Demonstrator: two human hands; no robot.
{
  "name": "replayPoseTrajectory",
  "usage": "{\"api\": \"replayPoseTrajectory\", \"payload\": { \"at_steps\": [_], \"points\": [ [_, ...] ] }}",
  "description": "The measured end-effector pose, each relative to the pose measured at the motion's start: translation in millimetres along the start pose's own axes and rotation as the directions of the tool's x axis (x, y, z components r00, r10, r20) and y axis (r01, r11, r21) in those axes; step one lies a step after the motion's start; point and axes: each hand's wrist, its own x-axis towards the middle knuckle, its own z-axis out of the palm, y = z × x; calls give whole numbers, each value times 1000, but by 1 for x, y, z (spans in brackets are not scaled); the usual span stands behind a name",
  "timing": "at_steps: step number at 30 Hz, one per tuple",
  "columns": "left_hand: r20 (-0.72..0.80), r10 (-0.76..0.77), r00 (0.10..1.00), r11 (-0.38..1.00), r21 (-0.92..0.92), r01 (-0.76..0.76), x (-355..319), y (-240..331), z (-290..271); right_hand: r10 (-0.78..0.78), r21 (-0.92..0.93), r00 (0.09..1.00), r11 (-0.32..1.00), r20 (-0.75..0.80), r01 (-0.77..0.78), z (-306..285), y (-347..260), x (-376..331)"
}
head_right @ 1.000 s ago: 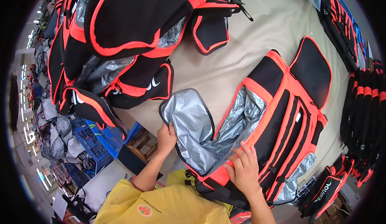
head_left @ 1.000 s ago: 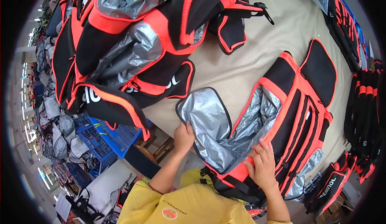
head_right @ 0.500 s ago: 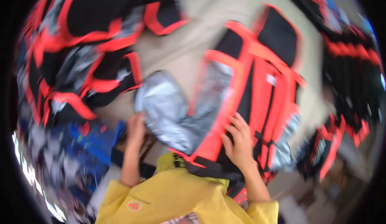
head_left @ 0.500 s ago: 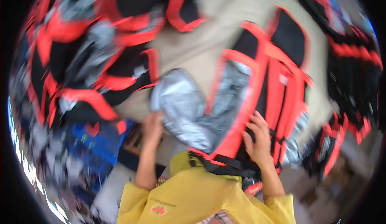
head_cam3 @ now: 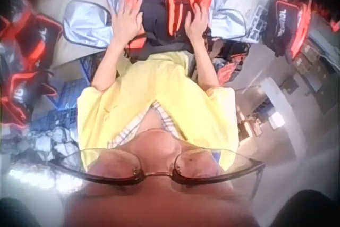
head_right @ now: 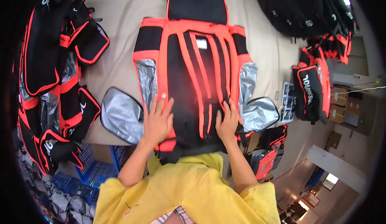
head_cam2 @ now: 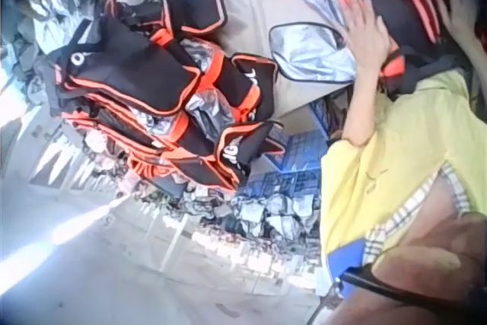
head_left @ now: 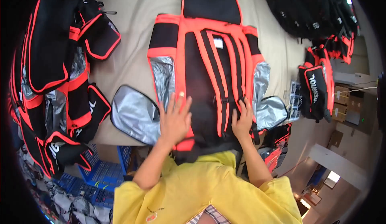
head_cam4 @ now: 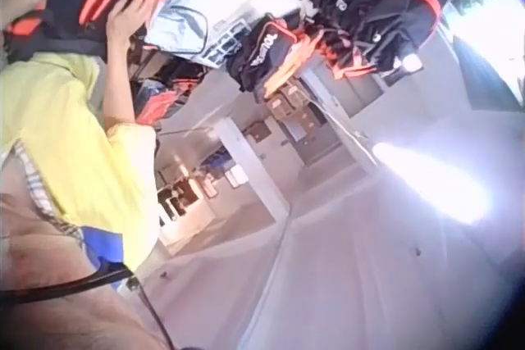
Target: Folding and inspecting backpacks for packaging on a factory production line.
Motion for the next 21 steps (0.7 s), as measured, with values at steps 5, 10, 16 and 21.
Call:
{"api": "replayPoseTrajectory", "payload": {
  "at_steps": [5,10,16,21],
  "points": [
    [71,-24,997,988,151,13,0,-8,34,-38,-83,988,996,-153,26,36,17,-9],
    [54,-76,996,993,91,70,18,9,4,-32,-24,988,999,-148,29,41,21,-14],
    [-13,-366,930,923,-133,361,29,146,12,-42,66,983,996,-179,55,38,24,-18],
    [401,-396,826,444,-704,554,9,163,40,-78,138,972,984,-224,110,36,25,-20]
  ]
}}
